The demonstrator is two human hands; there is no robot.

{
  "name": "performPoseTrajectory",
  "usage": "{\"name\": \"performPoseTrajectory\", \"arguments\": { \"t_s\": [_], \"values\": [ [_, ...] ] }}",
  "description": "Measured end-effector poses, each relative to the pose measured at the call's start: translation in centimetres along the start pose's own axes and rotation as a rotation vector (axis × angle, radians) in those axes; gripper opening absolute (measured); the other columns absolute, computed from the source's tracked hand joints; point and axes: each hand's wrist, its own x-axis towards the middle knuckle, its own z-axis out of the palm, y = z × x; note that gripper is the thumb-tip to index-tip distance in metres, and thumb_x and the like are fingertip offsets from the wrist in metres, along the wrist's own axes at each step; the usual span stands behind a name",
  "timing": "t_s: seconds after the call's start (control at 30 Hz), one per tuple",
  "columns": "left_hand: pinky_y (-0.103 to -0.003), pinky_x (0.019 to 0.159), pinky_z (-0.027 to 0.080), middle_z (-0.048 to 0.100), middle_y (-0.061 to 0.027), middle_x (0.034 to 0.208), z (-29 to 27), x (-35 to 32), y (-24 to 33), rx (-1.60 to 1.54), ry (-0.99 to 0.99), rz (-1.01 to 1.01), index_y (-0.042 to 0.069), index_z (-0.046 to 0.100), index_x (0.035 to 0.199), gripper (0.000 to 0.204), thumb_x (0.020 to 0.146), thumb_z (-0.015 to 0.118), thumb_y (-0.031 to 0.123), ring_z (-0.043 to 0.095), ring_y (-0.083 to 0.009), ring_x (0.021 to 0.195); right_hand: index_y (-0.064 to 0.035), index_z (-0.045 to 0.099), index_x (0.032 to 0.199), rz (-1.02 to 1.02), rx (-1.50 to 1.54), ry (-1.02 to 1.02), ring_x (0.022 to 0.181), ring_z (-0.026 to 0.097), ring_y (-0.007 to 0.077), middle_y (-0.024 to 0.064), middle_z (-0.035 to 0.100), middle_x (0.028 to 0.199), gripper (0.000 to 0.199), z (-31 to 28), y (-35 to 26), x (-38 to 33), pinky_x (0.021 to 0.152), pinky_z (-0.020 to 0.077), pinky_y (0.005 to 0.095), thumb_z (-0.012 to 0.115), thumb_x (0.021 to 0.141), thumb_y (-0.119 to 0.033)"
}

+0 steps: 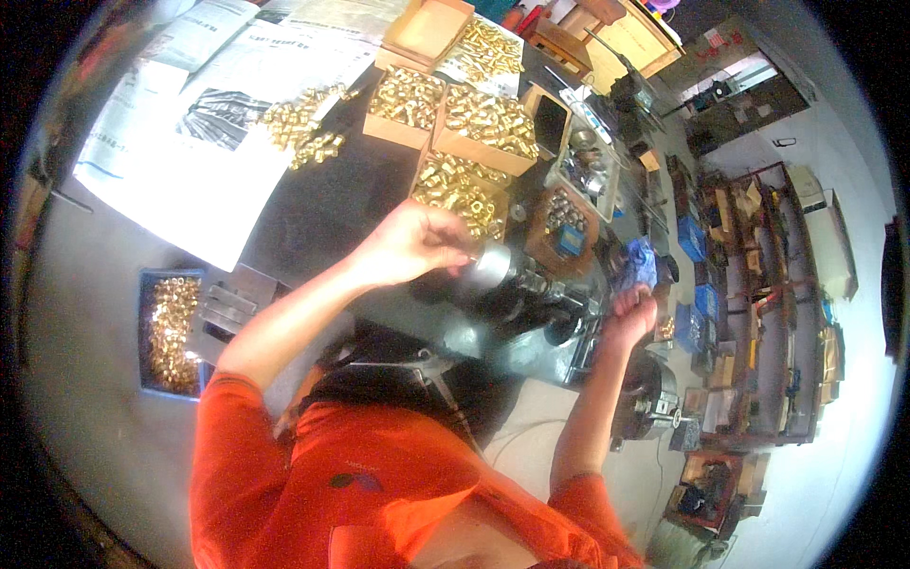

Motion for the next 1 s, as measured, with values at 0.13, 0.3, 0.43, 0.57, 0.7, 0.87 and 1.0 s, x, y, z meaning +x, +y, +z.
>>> {"name": "performPoseTrajectory", "arguments": {
  "t_s": [0.13,0.3,0.43,0.57,0.7,0.87,1.0],
  "values": [
    [-0.025,0.065,0.049,0.06,-0.0065,0.075,0.1,0.3,-0.9,0.043,-0.002,0.116,-0.004,0.058,0.087,0.012,0.075,0.06,-0.005,0.059,-0.0122,0.068,-0.0046,0.052,0.073,-0.089,-0.179,0.131,0.044,0.032,0.0082,-0.0032,0.035,0.052,0.014,-0.5,4.6,2.3,0.039,0.0263,0.0226,0.047,0.081,-0.016],
    [-0.024,0.064,0.048,0.06,-0.0056,0.074,0.4,0.1,-0.7,0.09,0.029,0.107,-0.003,0.058,0.085,0.01,0.075,0.059,-0.005,0.058,-0.011,0.068,-0.0025,0.06,0.072,-0.008,-0.237,0.112,0.058,0.051,0.0132,0.0028,0.056,0.066,0.013,-7.8,10.6,2.6,0.054,0.0412,0.0252,0.053,0.076,-0.011],
    [-0.024,0.06,0.049,0.06,-0.0068,0.073,0.4,0.0,-1.1,0.123,0.074,0.05,-0.004,0.058,0.085,0.009,0.075,0.06,-0.005,0.059,-0.012,0.065,-0.0008,0.062,0.075,0.068,-0.355,0.241,0.068,0.056,0.017,0.0064,0.06,0.075,0.019,-7.5,11.1,0.4,0.065,0.0443,0.0297,0.048,0.079,-0.013],
    [-0.023,0.055,0.048,0.061,-0.0064,0.073,1.1,0.8,-0.4,0.097,-0.008,-0.015,-0.005,0.058,0.086,0.01,0.078,0.06,0.002,0.058,-0.0115,0.059,-0.0011,0.06,0.078,-0.002,-0.102,-0.09,0.065,0.056,0.0176,0.006,0.06,0.074,0.016,-15.7,12.3,6.9,0.061,0.0449,0.0303,0.049,0.078,-0.013],
    [-0.023,0.054,0.048,0.061,-0.0077,0.073,0.4,0.1,-0.8,-0.016,0.04,-0.01,-0.005,0.058,0.088,0.012,0.08,0.059,0.004,0.059,-0.0119,0.057,-0.0036,0.053,0.072,-0.121,-0.369,-0.014,0.05,0.042,0.0104,-0.0005,0.044,0.058,0.013,-1.8,5.3,3.0,0.044,0.0341,0.0228,0.047,0.081,-0.011],
    [-0.025,0.053,0.05,0.061,-0.0112,0.074,0.0,0.4,-1.5,-0.11,0.046,-0.077,-0.006,0.057,0.088,0.013,0.08,0.058,0.004,0.059,-0.0146,0.059,-0.0101,0.041,0.063,-0.207,-0.118,0.024,0.045,0.03,0.0079,-0.0017,0.033,0.054,0.019,1.6,-0.7,-3.5,0.04,0.0245,0.0214,0.042,0.082,-0.013],
    [-0.026,0.052,0.05,0.061,-0.0104,0.074,-0.4,0.5,-1.5,-0.144,0.019,-0.105,-0.006,0.058,0.088,0.014,0.08,0.059,0.005,0.059,-0.015,0.059,-0.0116,0.04,0.062,-0.169,-0.081,-0.003,0.045,0.031,0.0063,-0.0026,0.033,0.054,0.024,-2.9,-0.1,-7.3,0.036,0.0221,0.0209,0.043,0.084,-0.021]
  ]
}}
